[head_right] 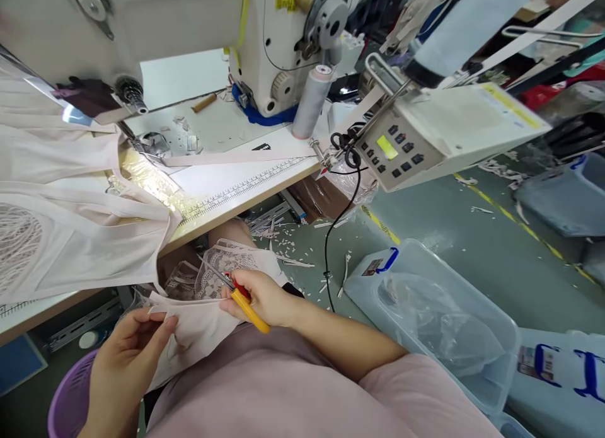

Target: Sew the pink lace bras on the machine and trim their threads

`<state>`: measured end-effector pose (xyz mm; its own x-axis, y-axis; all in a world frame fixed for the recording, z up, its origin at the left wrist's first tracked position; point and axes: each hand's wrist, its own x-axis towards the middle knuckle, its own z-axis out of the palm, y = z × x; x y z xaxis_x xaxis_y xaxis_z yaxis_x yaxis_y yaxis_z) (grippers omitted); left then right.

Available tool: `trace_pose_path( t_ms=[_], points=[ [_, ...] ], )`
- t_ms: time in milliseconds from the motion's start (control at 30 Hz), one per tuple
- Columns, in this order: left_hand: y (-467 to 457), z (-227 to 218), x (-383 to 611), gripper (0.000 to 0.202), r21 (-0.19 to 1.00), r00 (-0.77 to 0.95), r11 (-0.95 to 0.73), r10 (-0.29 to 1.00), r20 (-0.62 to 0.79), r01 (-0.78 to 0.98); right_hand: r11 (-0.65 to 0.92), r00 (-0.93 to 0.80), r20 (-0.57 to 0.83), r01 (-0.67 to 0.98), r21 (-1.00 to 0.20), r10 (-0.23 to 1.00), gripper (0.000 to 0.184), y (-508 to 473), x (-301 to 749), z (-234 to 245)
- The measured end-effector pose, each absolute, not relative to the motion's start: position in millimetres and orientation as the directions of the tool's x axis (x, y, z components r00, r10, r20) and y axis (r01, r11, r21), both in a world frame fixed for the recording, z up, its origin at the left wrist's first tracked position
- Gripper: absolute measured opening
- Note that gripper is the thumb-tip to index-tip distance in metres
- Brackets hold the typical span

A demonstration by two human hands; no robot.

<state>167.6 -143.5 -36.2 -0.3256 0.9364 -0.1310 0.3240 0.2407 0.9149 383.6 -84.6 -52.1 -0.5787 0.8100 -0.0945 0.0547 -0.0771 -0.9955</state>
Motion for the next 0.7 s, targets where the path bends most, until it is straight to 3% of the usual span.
trace_pose_path(
  t_ms=[133, 233, 433, 567, 700],
  points=[
    [-144.0, -36.2, 170.8, 0.028, 0.935, -0.403, 0.28, 0.898, -0.175, 0.217, 0.186, -0.517, 0.034, 0.245, -0.951, 0.855, 0.028, -84.8, 384.4, -53.1],
    [-143.8, -34.4, 174.1, 0.034, 0.945, -0.446, 0.294, 0.872, -0.203, 0.144, 0.287, -0.511, 0.107, 0.288, -0.914, 0.853, 0.031, -84.3, 383.8, -52.1],
    [-144.3, -34.9, 173.4, 0.046, 0.951, -0.513, 0.307, 0.823, -0.244, 0.041, 0.222, -0.499, 0.057, 0.278, -0.935, 0.865, 0.033, -85.7, 380.6, -53.8],
    [-148.3, -39.4, 169.9, 0.054, 0.943, -0.559, 0.331, 0.79, -0.252, 0.042, 0.144, -0.482, 0.041, 0.179, -0.973, 0.875, 0.031, -86.8, 380.0, -51.8],
    [-155.6, -40.8, 171.5, 0.044, 0.934, -0.566, 0.353, 0.781, -0.262, 0.054, 0.106, -0.45, 0.034, 0.134, -0.985, 0.892, 0.025, -88.6, 378.0, -47.7]
  ],
)
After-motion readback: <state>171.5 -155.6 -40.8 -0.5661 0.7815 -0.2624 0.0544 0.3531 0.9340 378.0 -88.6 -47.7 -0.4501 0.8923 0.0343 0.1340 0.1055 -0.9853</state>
